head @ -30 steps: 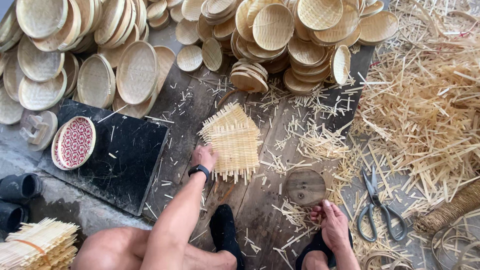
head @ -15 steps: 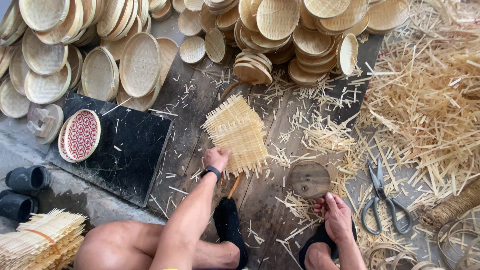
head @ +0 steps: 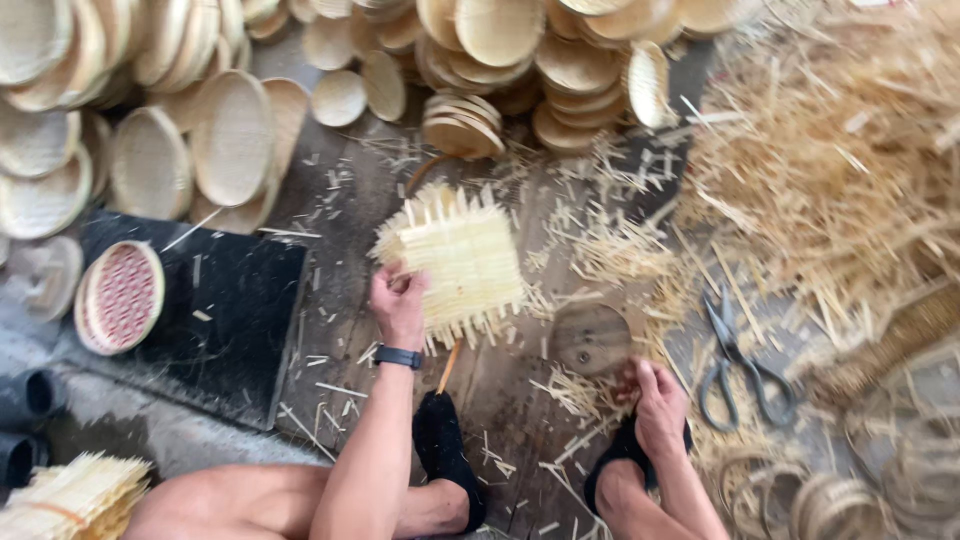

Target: The person trims bamboo strips with scissors and fits a woven bamboo square into a circular frame to form a basket base.

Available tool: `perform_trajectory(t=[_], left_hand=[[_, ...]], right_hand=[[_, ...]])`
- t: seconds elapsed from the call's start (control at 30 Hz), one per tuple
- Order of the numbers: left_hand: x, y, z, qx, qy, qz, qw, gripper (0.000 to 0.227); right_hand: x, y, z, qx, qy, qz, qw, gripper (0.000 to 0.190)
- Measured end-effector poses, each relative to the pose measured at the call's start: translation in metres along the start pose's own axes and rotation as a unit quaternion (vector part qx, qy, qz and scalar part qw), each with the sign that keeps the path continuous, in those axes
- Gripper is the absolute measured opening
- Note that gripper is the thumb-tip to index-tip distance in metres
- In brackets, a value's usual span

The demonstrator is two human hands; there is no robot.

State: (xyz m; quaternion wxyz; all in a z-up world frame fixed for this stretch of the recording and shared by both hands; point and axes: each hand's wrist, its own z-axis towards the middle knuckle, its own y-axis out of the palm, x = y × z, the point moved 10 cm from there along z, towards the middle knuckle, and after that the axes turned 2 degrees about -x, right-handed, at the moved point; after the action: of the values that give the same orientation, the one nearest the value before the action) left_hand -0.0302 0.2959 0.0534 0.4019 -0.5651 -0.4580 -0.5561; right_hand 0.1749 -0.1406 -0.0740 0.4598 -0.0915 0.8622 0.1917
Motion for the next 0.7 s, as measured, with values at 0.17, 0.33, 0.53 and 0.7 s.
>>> perform_trajectory(t=[0.17, 0.33, 0.53, 0.7], left_hand=[[-0.052, 0.105, -0.077, -0.246, -0.133, 0.006, 0.960, 0.019], [-0.108, 0.146, -0.128, -0.286, -0.216, 0.074, 0.931, 0.026], [-0.114, 0.153, -0.124, -0.307, -0.205, 0.128, 0.920, 0.034], [-0.095, 0.159, -0.127, -0.312, -0.208, 0.146, 0.916, 0.037]], right_hand=[[-0.057, -0.003, 0.002, -0.026, -0.097, -0.075, 0.992, 0.031], [-0.039, -0.001, 0.022, -0.044, 0.017, -0.047, 0.998, 0.025], [-0.025, -0.005, 0.021, -0.015, 0.056, -0.018, 0.998, 0.025], [-0.034, 0.000, 0.016, -0.016, 0.059, -0.006, 0.998, 0.031]])
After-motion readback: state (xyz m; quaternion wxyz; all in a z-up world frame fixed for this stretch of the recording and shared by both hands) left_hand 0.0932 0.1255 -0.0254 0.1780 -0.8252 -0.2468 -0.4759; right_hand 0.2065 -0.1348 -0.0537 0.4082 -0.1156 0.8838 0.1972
